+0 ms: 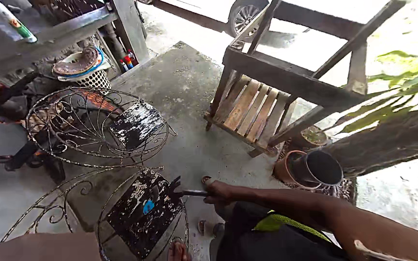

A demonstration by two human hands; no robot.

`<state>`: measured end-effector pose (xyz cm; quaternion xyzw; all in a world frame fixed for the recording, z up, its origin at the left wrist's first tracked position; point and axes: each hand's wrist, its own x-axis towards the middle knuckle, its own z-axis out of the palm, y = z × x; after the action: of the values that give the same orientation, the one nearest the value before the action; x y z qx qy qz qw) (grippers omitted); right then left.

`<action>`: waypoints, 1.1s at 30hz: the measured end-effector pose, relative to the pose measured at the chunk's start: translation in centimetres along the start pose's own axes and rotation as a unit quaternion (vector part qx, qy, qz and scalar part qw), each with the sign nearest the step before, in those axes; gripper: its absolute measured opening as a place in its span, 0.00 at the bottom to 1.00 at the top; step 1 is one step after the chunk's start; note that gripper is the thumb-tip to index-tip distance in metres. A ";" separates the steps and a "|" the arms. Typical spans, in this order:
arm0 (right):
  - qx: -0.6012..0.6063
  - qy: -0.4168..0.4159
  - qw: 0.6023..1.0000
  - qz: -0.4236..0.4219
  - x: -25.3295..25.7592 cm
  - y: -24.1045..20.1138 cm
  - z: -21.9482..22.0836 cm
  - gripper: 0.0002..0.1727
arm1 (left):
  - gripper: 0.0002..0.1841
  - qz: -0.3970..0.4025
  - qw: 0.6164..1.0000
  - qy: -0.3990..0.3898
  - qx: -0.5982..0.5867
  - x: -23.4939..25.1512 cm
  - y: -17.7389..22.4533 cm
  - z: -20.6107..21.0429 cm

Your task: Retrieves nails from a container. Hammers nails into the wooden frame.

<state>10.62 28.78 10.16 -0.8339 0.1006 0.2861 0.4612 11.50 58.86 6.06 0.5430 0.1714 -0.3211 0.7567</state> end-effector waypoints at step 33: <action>0.119 0.484 0.866 0.038 -2.3 5.4 -37.7 0.13 | 0.09 0.115 0.685 -0.496 0.521 28.8 15.9 54.0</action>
<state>20.92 -5.57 23.08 -0.8018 0.3759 -0.1500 0.4397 38.54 3.09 18.82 0.6265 -0.4877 -0.4916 0.3578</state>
